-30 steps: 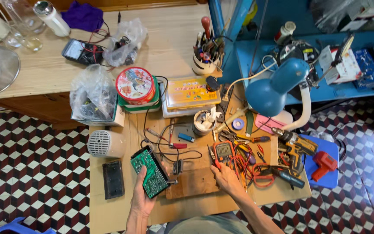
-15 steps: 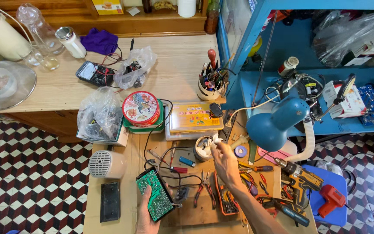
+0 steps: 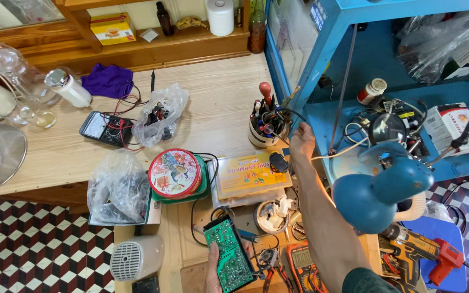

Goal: The person opens a black electronic device case, removes a green circuit board, and uses pliers to trim wires and components on the board. The person repeatedly handles the board and pliers, adjusting and cutting small parts while the device remains open on the workbench.

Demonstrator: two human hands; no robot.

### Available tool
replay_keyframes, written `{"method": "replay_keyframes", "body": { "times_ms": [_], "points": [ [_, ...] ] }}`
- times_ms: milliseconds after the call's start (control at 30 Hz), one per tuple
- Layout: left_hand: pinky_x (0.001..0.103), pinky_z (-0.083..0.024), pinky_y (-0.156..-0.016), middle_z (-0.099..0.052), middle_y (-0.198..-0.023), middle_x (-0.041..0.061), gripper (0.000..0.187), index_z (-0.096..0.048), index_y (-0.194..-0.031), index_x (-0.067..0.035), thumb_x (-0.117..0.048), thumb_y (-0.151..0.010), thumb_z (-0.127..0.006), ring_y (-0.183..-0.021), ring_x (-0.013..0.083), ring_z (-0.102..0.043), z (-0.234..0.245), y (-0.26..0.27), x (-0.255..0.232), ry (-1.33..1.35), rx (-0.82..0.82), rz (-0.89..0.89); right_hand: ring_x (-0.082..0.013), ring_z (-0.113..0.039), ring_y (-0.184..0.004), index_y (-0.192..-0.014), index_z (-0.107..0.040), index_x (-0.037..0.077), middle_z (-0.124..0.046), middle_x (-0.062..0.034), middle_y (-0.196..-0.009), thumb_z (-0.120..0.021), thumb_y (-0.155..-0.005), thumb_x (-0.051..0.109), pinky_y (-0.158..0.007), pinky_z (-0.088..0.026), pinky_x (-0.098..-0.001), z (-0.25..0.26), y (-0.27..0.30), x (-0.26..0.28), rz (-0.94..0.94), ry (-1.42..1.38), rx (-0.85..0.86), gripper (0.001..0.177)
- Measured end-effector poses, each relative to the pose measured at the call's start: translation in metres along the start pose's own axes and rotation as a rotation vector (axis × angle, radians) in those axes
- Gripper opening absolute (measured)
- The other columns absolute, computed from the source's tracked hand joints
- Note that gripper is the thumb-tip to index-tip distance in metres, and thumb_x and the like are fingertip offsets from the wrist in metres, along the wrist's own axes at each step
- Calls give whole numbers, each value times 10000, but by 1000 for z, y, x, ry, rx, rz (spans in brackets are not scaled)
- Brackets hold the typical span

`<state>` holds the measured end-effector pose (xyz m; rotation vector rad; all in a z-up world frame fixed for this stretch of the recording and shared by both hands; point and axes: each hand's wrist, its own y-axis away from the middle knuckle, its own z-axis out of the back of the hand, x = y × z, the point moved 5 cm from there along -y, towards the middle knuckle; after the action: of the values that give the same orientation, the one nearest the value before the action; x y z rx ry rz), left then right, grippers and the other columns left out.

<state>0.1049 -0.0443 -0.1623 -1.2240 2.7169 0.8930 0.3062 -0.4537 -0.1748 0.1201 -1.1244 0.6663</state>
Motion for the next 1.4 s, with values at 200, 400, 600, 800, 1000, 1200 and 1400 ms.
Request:
{"method": "replay_keyframes", "body": {
  "times_ms": [200, 400, 600, 800, 1000, 1200, 1400],
  "points": [
    [464, -645, -744, -749, -991, 236, 794, -590, -1318, -52, -696, -867, -473, -838, 340, -758, 37, -21, -2, -29, -82, 84, -257, -628, -1148, -1412, -521, 4, -644, -152, -1312, -694, -851, 70, -961, -498, -371, -26, -33, -44, -5, -33, 242, 591],
    [511, -636, -720, -761, -1037, 252, 786, -584, -1376, -126, -692, -840, -489, -822, 375, -761, 70, -35, -6, -37, -79, 244, -242, -661, -1083, -1342, -648, 29, -689, -166, -1216, -633, -970, 174, -931, -538, -388, -24, -29, -20, 67, -219, 397, 400],
    [529, -637, -797, -744, -1055, 260, 685, -560, -1378, -105, -580, -891, -490, -902, 382, -756, 60, -36, -10, -57, -190, 262, -258, -655, -848, -1178, -616, 6, -648, -176, -1003, -704, -927, 64, -700, -547, -362, 16, 11, 64, 90, 18, 29, 272],
    [523, -611, -881, -722, -1183, 230, 633, -546, -1385, -78, -509, -925, -485, -1050, 345, -719, 42, -42, -7, -47, -195, 231, -311, -624, -850, -1111, -567, -23, -615, -164, -996, -720, -993, 110, -732, -502, -410, 70, 58, 164, 144, 69, -379, 234],
    [472, -578, -912, -718, -1217, 161, 620, -572, -1374, -65, -489, -922, -574, -1082, 289, -699, 20, -32, -19, -101, -112, 46, -334, -618, -864, -1106, -584, -16, -582, -180, -1026, -709, -976, 149, -763, -499, -441, 119, 153, 218, 208, 125, -377, 245],
    [438, -548, -932, -708, -1225, 90, 638, -602, -1368, -77, -505, -898, -654, -1077, 249, -683, 13, 5, -32, -128, -248, -27, -286, -610, -894, -1125, -601, 1, -640, -144, -986, -663, -949, 162, -750, -502, -404, 173, 271, 216, 163, 38, 134, 247],
    [458, -517, -979, -686, -1273, 64, 650, -584, -1394, -163, -562, -881, -615, -1123, 237, -679, 6, 50, -30, -180, -263, -165, -126, -545, -494, -955, -615, 26, -607, -63, -632, -636, -973, 189, -461, -418, -258, 227, 328, 125, -675, -504, 589, 166]
  ]
}}
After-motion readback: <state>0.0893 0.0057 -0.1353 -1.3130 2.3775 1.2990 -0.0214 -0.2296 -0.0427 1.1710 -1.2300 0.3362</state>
